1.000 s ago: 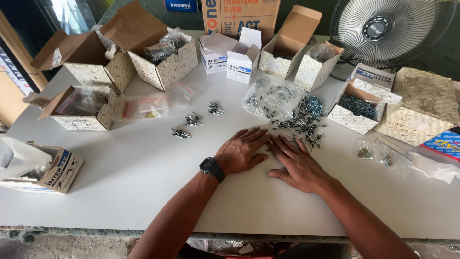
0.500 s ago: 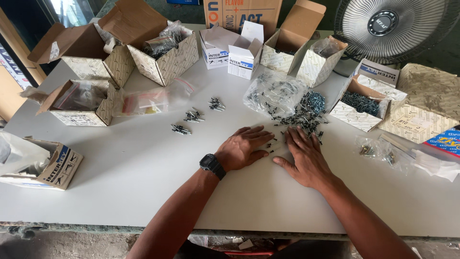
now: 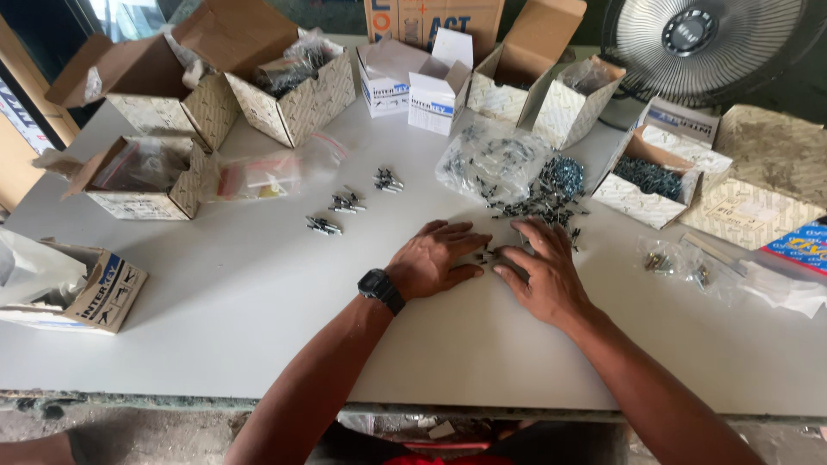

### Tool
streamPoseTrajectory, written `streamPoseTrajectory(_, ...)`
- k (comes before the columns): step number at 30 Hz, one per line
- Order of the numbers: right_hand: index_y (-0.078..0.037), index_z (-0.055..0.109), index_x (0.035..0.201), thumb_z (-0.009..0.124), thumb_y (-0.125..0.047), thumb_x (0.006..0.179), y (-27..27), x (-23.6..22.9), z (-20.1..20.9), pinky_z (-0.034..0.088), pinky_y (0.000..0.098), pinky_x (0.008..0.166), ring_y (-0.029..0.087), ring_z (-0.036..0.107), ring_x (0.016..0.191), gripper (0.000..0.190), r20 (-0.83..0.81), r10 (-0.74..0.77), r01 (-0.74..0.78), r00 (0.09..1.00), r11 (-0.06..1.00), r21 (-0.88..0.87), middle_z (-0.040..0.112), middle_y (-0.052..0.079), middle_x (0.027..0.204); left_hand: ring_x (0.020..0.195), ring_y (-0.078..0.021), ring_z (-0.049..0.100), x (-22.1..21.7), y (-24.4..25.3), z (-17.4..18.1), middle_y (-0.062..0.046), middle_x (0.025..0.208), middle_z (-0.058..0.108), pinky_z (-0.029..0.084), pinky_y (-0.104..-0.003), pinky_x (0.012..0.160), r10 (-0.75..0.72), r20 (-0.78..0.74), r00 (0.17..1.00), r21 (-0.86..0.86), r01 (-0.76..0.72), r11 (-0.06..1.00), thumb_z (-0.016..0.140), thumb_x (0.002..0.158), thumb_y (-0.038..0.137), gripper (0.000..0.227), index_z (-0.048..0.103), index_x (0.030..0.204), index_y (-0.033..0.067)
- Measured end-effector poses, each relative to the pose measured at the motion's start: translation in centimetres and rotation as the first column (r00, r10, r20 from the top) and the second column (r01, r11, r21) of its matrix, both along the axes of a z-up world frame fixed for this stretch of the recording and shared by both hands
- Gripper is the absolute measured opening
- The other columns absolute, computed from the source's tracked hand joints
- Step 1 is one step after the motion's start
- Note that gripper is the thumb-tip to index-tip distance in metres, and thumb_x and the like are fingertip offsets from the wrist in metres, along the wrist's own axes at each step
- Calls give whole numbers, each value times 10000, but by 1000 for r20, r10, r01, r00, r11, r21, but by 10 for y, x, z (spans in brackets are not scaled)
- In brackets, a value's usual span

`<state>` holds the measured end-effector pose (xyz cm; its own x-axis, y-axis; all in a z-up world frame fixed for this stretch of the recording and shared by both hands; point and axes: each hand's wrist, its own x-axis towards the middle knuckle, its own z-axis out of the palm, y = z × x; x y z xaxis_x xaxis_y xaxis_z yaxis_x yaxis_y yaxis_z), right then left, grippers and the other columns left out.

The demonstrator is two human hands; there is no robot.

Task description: The person sorts small metal fasteners on a white table, picking them up and arranging them into small piles. They then gather the sorted fasteners and place them into a small clear plastic bag. The workspace contains several cardboard boxes and a fan in the background.

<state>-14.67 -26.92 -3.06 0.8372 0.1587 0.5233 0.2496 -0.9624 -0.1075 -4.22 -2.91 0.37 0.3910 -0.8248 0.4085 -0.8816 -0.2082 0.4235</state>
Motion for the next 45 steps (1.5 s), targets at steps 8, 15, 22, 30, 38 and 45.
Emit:
streamPoseTrajectory(8,-298,759,1057,716,-294,943,-3,2,-2,367,705,1092,369,509,1361,122,5,59,-59,998,990,132,567,-9,1354,1346,-375,559,2,0,6,-116,1313,680,398,-604,1127,16,-39,999,-36,-17,999,672,926,490,557,611,1352,137)
streamPoseTrajectory(15,-287,767,1021,734,-247,935,-9,5,-9,327,642,1135,339,524,1340,101,-20,106,-99,994,973,206,601,-34,1298,1366,-393,531,-1,0,7,-103,1325,666,385,-616,1114,-4,-12,1000,-55,4,998,699,904,443,507,650,1329,172)
streamPoseTrajectory(22,-239,643,1339,713,-278,945,4,5,22,292,691,1137,428,403,1417,401,-75,92,-74,993,976,206,455,90,1499,1388,-396,509,-6,-1,10,-88,1332,666,360,-622,1123,-32,-47,998,-48,30,998,677,927,412,451,654,1329,209)
streamPoseTrajectory(30,-312,662,1337,566,-323,1032,17,-2,32,202,738,1148,461,258,1514,320,-156,10,8,988,993,116,368,106,1614,1276,-372,587,-1,1,2,-102,1199,655,430,-614,1088,-7,-47,999,-104,2,995,728,916,344,347,689,1201,150)
streamPoseTrajectory(38,-309,733,1132,670,-375,971,3,5,9,271,719,1148,403,374,1470,185,-83,-21,34,996,986,162,463,15,1489,1178,-325,638,5,-3,-15,-55,1083,644,481,-563,1040,41,24,999,-97,-39,995,717,907,336,193,689,998,169)
streamPoseTrajectory(45,-263,715,960,743,-395,908,-9,16,-5,393,594,1122,366,504,1365,145,28,29,-31,999,995,99,542,6,1302,1156,-291,655,10,-5,-25,-46,1067,662,491,-521,1047,61,48,997,-92,-56,994,692,891,324,131,666,916,198)
